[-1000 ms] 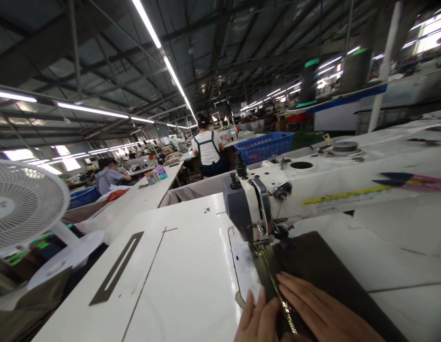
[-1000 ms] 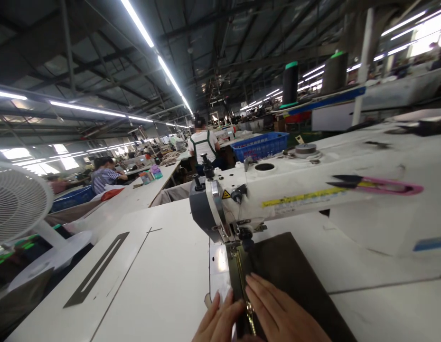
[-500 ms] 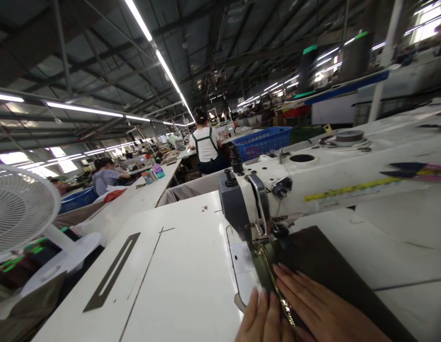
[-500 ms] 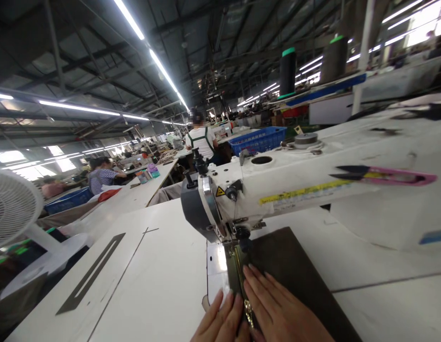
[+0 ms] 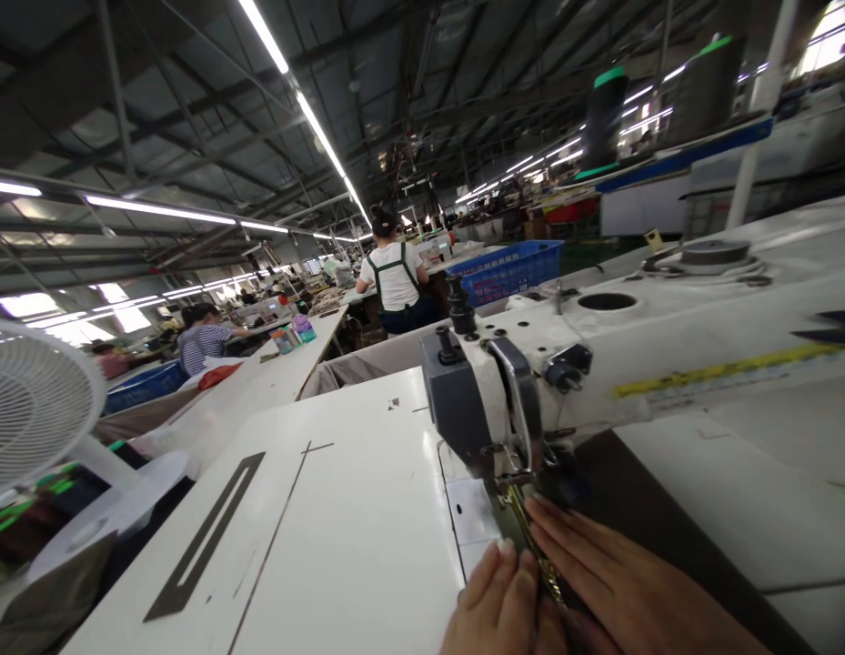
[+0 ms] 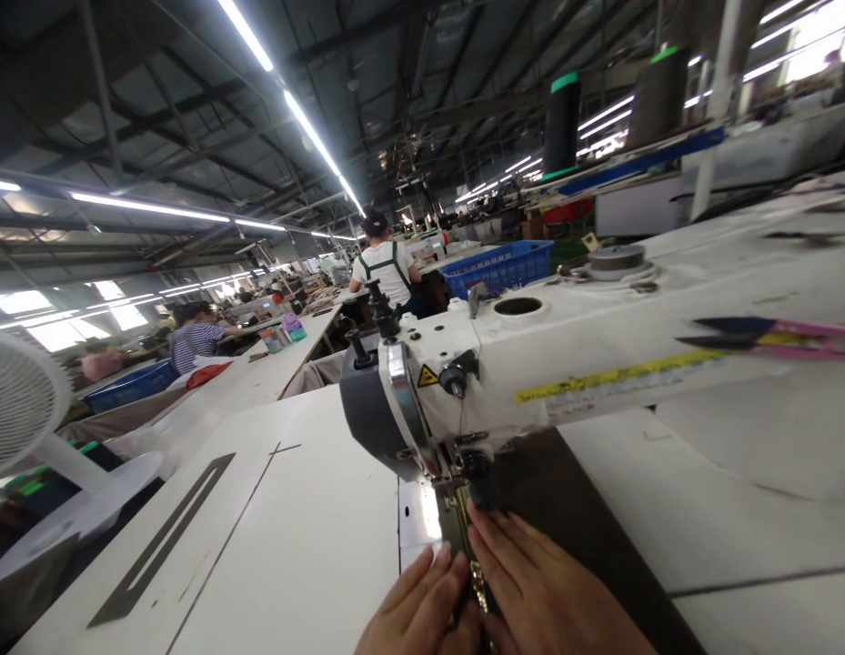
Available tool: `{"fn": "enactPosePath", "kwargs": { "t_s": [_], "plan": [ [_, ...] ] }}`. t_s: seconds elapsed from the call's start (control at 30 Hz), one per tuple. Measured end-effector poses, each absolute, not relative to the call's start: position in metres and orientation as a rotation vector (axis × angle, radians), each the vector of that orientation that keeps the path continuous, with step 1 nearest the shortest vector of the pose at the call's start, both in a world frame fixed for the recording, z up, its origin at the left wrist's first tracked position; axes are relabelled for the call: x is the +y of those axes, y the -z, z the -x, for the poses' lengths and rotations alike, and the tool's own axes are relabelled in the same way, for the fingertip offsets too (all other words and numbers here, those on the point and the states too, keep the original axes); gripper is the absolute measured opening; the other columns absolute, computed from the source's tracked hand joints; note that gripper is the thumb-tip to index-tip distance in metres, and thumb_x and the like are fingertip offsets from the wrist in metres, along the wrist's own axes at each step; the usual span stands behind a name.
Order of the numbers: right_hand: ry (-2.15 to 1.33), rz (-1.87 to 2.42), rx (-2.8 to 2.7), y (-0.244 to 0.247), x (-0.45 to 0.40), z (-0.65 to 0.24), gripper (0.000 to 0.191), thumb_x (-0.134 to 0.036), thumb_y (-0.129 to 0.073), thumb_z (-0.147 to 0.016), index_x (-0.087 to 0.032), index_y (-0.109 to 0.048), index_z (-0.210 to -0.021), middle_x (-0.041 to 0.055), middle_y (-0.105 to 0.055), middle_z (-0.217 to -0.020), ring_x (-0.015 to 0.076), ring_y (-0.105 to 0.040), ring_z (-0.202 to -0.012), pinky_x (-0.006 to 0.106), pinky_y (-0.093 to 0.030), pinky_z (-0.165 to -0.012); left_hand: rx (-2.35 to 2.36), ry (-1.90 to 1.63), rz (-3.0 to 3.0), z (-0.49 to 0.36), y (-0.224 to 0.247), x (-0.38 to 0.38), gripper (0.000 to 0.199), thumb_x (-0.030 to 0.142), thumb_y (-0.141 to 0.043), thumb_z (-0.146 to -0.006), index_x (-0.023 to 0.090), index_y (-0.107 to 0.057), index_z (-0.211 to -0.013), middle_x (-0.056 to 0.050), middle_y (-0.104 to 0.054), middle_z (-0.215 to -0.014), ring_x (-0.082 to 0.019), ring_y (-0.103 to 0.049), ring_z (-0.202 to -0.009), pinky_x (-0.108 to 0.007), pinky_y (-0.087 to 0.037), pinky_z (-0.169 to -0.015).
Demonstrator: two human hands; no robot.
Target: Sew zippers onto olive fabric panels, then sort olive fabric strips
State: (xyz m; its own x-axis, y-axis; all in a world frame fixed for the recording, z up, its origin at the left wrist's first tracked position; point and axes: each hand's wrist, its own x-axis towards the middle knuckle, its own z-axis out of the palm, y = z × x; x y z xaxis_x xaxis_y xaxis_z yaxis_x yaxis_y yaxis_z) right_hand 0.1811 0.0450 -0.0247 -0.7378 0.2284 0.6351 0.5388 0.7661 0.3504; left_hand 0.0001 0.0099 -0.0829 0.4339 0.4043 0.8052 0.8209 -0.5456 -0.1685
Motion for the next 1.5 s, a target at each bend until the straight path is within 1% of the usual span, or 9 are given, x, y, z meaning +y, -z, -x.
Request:
{"fn": "enactPosePath", "kwargs": {
  "t_s": [0.17, 0.4, 0.53, 0.73, 0.83, 0.93, 1.1, 1.23, 1.5],
  "plan": [
    [0.549, 0.585, -2.360, 0.027, 0.052, -0.179, 0.038, -0.017, -0.042, -0.078, -0.007, -0.065, -0.107, 0.0126, -0.065, -0.111, 0.0225, -0.064, -0.096, 0.029, -0.057, -0.077, -1.150, 1.110, 2.238, -0.001, 0.066, 0.016, 0.026, 0.019, -0.038, -0.092, 0.011, -0.061, -0.101, -0.012, -0.071, -0.094, -0.020, -0.069, -0.088, -0.027, -0.057, -0.082],
    [0.236, 0.642, -2.309, 0.019, 0.056, -0.177, 0.042, -0.013, -0.041, -0.078, -0.016, -0.061, -0.115, 0.0075, -0.067, -0.108, 0.0218, -0.061, -0.101, 0.034, -0.052, -0.089, -1.182, 1.122, 2.456, 0.001, 0.045, 0.025, 0.027, 0.014, -0.039, -0.090, 0.009, -0.056, -0.110, -0.011, -0.069, -0.104, -0.019, -0.065, -0.099, -0.030, -0.053, -0.091],
    [0.177, 0.652, -2.316, 0.018, 0.061, -0.176, 0.038, -0.013, -0.041, -0.078, -0.019, -0.063, -0.109, 0.0064, -0.068, -0.104, 0.0213, -0.062, -0.098, 0.033, -0.052, -0.087, -1.146, 1.096, 2.464, -0.001, 0.034, 0.031, 0.024, 0.011, -0.039, -0.089, 0.009, -0.058, -0.102, -0.011, -0.069, -0.094, -0.020, -0.065, -0.096, -0.032, -0.056, -0.087],
    [0.047, 0.714, -2.284, 0.030, 0.070, -0.172, 0.033, -0.014, -0.040, -0.083, -0.018, -0.060, -0.108, 0.0080, -0.067, -0.103, 0.0189, -0.064, -0.092, 0.029, -0.054, -0.078, -0.952, 0.985, 2.374, -0.005, 0.026, 0.039, 0.029, 0.012, -0.035, -0.092, 0.013, -0.059, -0.077, -0.006, -0.064, -0.074, -0.016, -0.065, -0.074, -0.028, -0.058, -0.075],
    [0.057, 0.873, -2.215, 0.041, 0.078, -0.170, 0.025, -0.022, -0.044, -0.085, -0.020, -0.062, -0.102, 0.0088, -0.066, -0.099, 0.0224, -0.063, -0.090, 0.034, -0.054, -0.073, -0.926, 0.975, 2.291, -0.006, 0.031, 0.040, 0.030, 0.012, -0.035, -0.091, 0.012, -0.058, -0.072, -0.005, -0.061, -0.068, -0.015, -0.063, -0.068, -0.027, -0.058, -0.072],
    [0.119, 0.984, -2.124, 0.051, 0.086, -0.168, 0.020, -0.029, -0.046, -0.084, -0.019, -0.063, -0.083, 0.0097, -0.064, -0.085, 0.0255, -0.062, -0.079, 0.040, -0.053, -0.069, -0.939, 0.954, 2.221, -0.005, 0.038, 0.041, 0.027, 0.011, -0.039, -0.089, 0.012, -0.058, -0.071, -0.004, -0.059, -0.065, -0.015, -0.063, -0.064, -0.028, -0.059, -0.068],
    [0.020, 0.977, -2.116, 0.051, 0.097, -0.165, 0.020, -0.028, -0.046, -0.081, -0.021, -0.060, -0.070, 0.0058, -0.062, -0.069, 0.0229, -0.061, -0.065, 0.035, -0.051, -0.059, -0.949, 0.885, 2.218, -0.001, 0.048, 0.046, 0.022, 0.011, -0.043, -0.086, 0.013, -0.058, -0.070, -0.004, -0.059, -0.064, -0.015, -0.062, -0.062, -0.027, -0.058, -0.062],
    [-0.153, 1.020, -2.139, 0.042, 0.100, -0.167, 0.017, -0.029, -0.050, -0.078, -0.021, -0.062, -0.069, 0.0049, -0.064, -0.069, 0.0231, -0.063, -0.066, 0.036, -0.051, -0.060, -0.951, 0.844, 2.234, 0.000, 0.049, 0.049, 0.016, 0.012, -0.045, -0.085, 0.013, -0.059, -0.077, -0.005, -0.061, -0.069, -0.017, -0.063, -0.070, -0.029, -0.058, -0.070],
    [-0.240, 1.083, -2.198, 0.033, 0.098, -0.164, 0.020, -0.031, -0.051, -0.080, -0.021, -0.064, -0.069, 0.0042, -0.065, -0.071, 0.0227, -0.062, -0.069, 0.034, -0.049, -0.062, -0.983, 0.898, 2.210, -0.003, 0.042, 0.048, 0.021, 0.011, -0.044, -0.086, 0.014, -0.057, -0.070, -0.004, -0.058, -0.068, -0.015, -0.060, -0.063, -0.027, -0.057, -0.064]
  ]
}}
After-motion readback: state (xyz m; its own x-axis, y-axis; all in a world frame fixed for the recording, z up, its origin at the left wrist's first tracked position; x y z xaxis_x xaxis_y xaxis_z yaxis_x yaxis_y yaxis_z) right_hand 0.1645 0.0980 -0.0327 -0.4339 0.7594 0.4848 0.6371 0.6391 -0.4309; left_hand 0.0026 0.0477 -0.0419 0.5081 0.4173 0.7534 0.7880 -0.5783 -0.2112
